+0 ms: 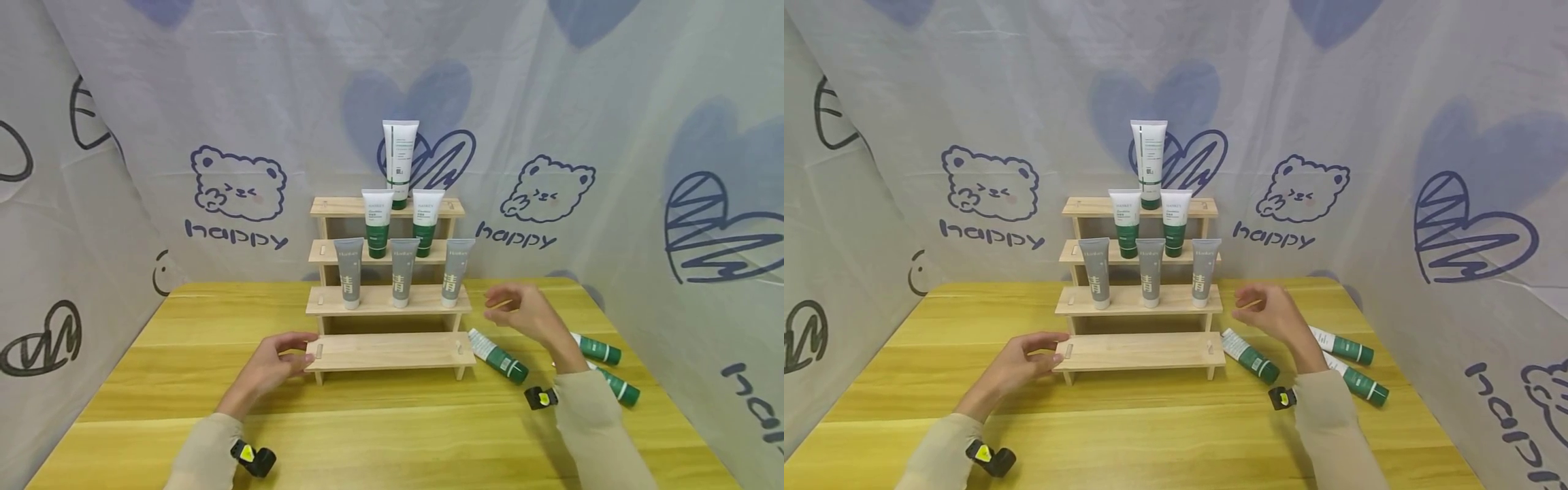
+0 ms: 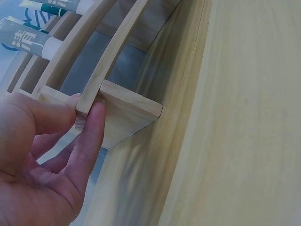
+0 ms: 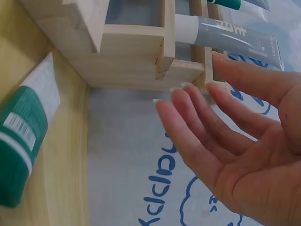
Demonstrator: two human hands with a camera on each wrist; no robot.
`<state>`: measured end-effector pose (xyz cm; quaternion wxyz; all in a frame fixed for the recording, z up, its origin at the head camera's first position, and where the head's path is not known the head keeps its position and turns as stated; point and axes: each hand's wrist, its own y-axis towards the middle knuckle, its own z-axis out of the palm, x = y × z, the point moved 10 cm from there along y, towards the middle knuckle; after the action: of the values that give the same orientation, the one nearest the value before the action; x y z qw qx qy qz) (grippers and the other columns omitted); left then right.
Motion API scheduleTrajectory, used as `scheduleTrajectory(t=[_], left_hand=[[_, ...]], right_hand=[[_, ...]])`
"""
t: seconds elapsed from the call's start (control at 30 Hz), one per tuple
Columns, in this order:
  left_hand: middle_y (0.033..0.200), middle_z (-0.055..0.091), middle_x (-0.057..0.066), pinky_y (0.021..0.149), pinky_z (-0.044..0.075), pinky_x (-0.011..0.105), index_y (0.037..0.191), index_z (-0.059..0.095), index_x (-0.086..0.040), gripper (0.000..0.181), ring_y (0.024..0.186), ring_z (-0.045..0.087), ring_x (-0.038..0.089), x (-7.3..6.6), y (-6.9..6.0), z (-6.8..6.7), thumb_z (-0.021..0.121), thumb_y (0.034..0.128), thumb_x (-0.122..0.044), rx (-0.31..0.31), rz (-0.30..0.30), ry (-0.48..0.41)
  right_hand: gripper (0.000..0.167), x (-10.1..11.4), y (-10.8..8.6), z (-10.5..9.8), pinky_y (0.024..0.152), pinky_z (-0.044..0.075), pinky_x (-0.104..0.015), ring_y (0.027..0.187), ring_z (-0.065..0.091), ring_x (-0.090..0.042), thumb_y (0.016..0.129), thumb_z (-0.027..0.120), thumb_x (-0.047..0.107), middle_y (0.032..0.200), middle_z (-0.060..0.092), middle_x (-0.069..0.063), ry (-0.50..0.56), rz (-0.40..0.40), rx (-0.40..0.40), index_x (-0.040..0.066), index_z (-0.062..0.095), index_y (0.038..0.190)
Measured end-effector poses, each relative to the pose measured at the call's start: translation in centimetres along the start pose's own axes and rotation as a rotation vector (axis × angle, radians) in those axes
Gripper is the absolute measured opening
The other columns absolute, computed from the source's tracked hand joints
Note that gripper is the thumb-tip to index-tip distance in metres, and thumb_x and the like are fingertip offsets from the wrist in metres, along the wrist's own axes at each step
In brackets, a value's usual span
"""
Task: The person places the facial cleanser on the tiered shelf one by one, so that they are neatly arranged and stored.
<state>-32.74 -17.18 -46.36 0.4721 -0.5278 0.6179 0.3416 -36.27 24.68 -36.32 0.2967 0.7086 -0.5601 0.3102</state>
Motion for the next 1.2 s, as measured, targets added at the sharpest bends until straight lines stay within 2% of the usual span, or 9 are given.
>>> scheduleTrajectory(t=[0.13,0.37,0.6,0.83,1.03,1.2], left_hand=[[0.139,0.056,0.024,0.086,0.064,0.033,0.143,0.059,-0.004,0.046,0.105,0.071,0.021,0.1,0.1,-0.1,0.069,0.0983,-0.01,-0.017,0.002,0.015],[0.138,0.057,0.026,0.085,0.065,0.035,0.143,0.058,-0.001,0.047,0.105,0.072,0.023,-0.1,-0.1,0.0,0.069,0.0986,-0.009,-0.019,0.026,0.013],[0.14,0.057,0.026,0.086,0.064,0.034,0.143,0.058,-0.001,0.046,0.106,0.071,0.022,-0.1,-0.2,0.0,0.068,0.0991,-0.01,-0.028,0.022,0.001],[0.141,0.057,0.025,0.088,0.064,0.035,0.144,0.058,-0.002,0.047,0.105,0.071,0.02,0.1,-0.1,0.1,0.068,0.0991,-0.01,-0.035,0.007,-0.01],[0.141,0.056,0.026,0.088,0.064,0.036,0.144,0.057,-0.001,0.047,0.106,0.071,0.022,0.0,-0.1,0.1,0.068,0.0994,-0.01,-0.031,0.013,-0.016],[0.141,0.057,0.026,0.088,0.064,0.035,0.144,0.058,-0.001,0.046,0.106,0.071,0.021,0.2,0.0,0.0,0.068,0.0994,-0.011,-0.035,0.014,-0.005]], right_hand=[[0.039,-0.6,-0.4,0.5,0.081,0.065,-0.034,0.094,0.072,-0.023,0.093,0.075,0.01,0.117,0.07,-0.024,-0.025,0.027,0.06,-0.006,0.064,0.127],[0.037,-2.0,-0.7,0.9,0.08,0.065,-0.042,0.089,0.073,-0.026,0.092,0.075,0.006,0.11,0.071,-0.023,-0.038,0.033,0.113,-0.009,0.065,0.124],[0.037,-3.5,-1.1,1.2,0.08,0.065,-0.041,0.091,0.071,-0.023,0.09,0.076,0.004,0.111,0.071,-0.025,-0.025,0.078,0.147,-0.009,0.064,0.123],[0.036,-4.9,-1.6,1.2,0.075,0.064,-0.038,0.086,0.069,-0.021,0.089,0.077,0.003,0.109,0.072,-0.023,-0.061,0.123,0.137,-0.008,0.066,0.121],[0.04,-5.8,-1.9,1.5,0.072,0.06,-0.033,0.083,0.067,-0.021,0.087,0.078,0.003,0.109,0.071,-0.021,-0.084,0.152,0.162,-0.008,0.064,0.123],[0.04,-6.4,-1.9,1.9,0.073,0.062,-0.036,0.083,0.068,-0.021,0.086,0.079,0.003,0.108,0.072,-0.02,-0.09,0.152,0.18,-0.008,0.065,0.122]])
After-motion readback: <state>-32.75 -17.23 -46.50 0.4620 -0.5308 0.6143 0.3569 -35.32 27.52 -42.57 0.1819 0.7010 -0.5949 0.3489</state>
